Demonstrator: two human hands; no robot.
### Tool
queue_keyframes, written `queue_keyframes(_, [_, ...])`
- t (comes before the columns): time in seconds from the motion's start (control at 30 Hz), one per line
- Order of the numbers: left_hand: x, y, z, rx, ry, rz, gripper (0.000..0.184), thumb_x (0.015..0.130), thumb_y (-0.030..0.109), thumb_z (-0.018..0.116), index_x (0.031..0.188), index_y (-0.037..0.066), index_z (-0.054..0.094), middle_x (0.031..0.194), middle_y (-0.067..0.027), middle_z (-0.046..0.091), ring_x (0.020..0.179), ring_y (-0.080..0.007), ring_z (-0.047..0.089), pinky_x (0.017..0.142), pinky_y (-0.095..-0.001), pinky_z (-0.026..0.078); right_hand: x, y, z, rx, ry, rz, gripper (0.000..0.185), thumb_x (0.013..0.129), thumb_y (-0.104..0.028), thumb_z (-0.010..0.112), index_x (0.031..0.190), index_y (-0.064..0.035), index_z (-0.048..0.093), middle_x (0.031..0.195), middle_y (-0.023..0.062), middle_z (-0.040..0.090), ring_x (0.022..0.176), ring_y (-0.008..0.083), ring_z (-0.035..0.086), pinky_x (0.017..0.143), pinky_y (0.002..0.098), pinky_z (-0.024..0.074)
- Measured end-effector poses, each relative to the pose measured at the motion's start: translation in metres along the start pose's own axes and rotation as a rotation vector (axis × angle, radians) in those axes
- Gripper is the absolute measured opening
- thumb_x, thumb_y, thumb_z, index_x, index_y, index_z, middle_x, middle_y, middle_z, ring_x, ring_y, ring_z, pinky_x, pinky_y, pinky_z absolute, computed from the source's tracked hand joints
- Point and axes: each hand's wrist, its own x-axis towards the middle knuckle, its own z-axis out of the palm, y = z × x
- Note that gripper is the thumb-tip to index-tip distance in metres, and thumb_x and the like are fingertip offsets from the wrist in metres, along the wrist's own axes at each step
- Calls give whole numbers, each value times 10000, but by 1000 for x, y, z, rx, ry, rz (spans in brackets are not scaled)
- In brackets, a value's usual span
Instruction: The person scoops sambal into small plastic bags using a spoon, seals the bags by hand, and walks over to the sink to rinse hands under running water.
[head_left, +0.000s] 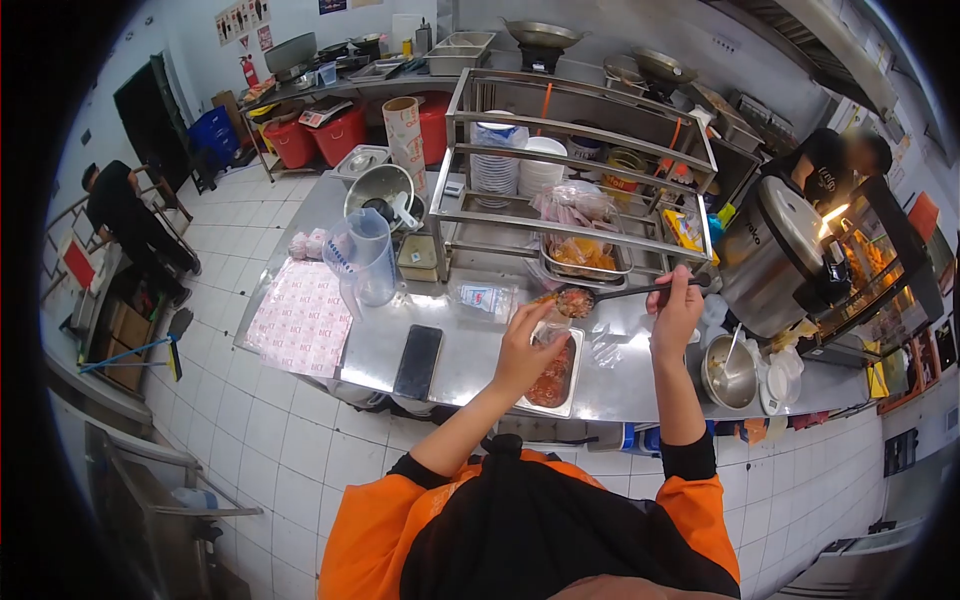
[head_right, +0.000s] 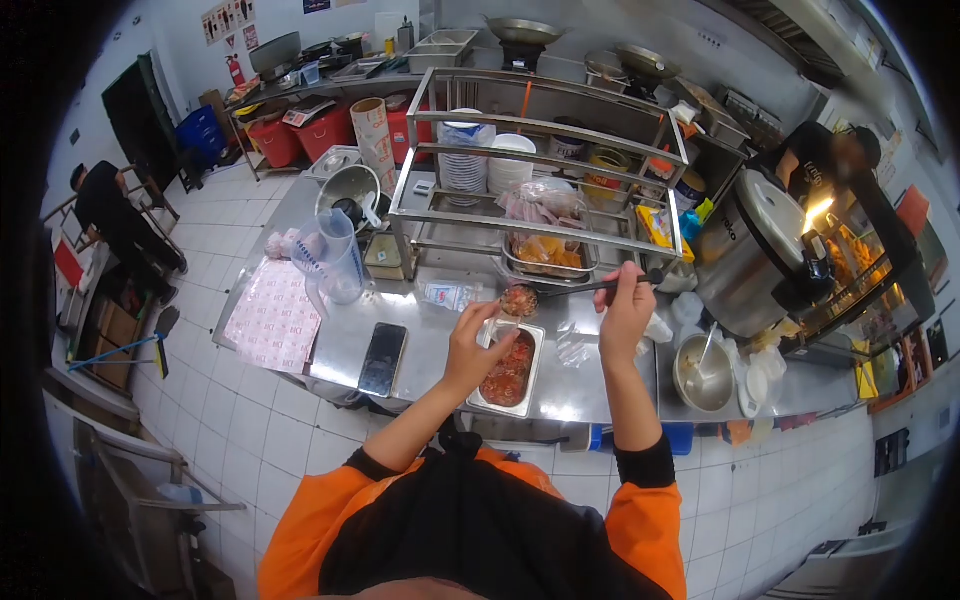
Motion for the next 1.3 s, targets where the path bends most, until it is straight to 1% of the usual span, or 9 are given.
queue_keyframes(0.2, [4, 4, 3, -9, 30, -36, 528, 749, 125, 764, 1224, 6, 568, 1121, -132, 582, 1032, -298, 593, 1003, -397, 405, -6, -21, 21, -281, -132, -254, 315, 1007, -192, 480, 753, -24, 559, 609, 22, 549, 497, 69, 521, 460, 219, 384])
queue_keyframes(0.3, [6, 6, 0, 81, 70, 34, 527, 735, 85, 771, 1210, -20, 569, 1085, -131, 596, 994, -271, 607, 872, -348, 471, -9, -31, 27, -508, -207, -384, 313, 992, -154, 498, 727, -5, 574, 614, 31, 570, 482, 87, 540, 458, 241, 395])
queue_keyframes(0.5, [6, 5, 0, 102, 41, 48, 557, 728, 100, 770, 1229, -10, 554, 1065, -137, 596, 970, -284, 610, 1054, -414, 368, -13, -38, 42, -719, -346, -613, 218, 944, -87, 556, 744, -4, 579, 624, 76, 600, 472, 178, 583, 450, 304, 417])
queue_keyframes(0.6, [5, 0, 1, 61, 7, 9, 562, 753, 120, 750, 1257, 8, 528, 1100, -147, 565, 993, -333, 589, 1111, -494, 297, -14, -38, 45, -795, -388, -682, 172, 929, -77, 572, 767, -18, 576, 629, 97, 603, 483, 234, 588, 450, 337, 421])
queue_keyframes(0.77, [4, -1, 2, 6, 10, -26, 561, 750, 123, 754, 1253, 12, 532, 1111, -159, 564, 993, -348, 592, 1080, -455, 344, -16, -36, 51, -869, -409, -775, 136, 911, -80, 594, 787, -30, 573, 603, 115, 562, 490, 306, 553, 457, 393, 405])
queue_keyframes(0.87, [2, -5, 4, 8, 16, -27, 558, 749, 126, 756, 1249, 13, 536, 1120, -163, 564, 1001, -352, 589, 1039, -425, 384, -20, -41, 56, -894, -431, -835, 129, 905, -77, 597, 788, -35, 566, 589, 119, 534, 487, 313, 534, 464, 408, 398])
queue_keyframes(0.9, [3, -5, 4, 17, 20, -21, 556, 749, 127, 757, 1248, 13, 538, 1124, -164, 563, 1004, -353, 588, 1023, -414, 399, -21, -42, 57, -888, -438, -844, 126, 903, -77, 599, 788, -37, 564, 594, 120, 535, 488, 312, 534, 465, 407, 398])
queue_keyframes(1.0, [4, -4, 5, 68, 69, 24, 546, 731, 113, 778, 1223, -1, 569, 1048, -134, 600, 934, -276, 615, 1001, -390, 409, -22, -44, 59, -883, -454, -888, 123, 896, -75, 605, 787, -46, 557, 605, 116, 535, 494, 307, 536, 469, 402, 400])
queue_keyframes(1.3, [4, 0, -1, -8, 37, -17, 545, 747, 134, 770, 1238, 18, 564, 1077, -136, 583, 995, -280, 593, 963, -371, 426, -27, -49, 61, -855, -560, -1002, 147, 853, -54, 649, 772, -56, 526, 656, 78, 542, 540, 271, 545, 487, 363, 412])
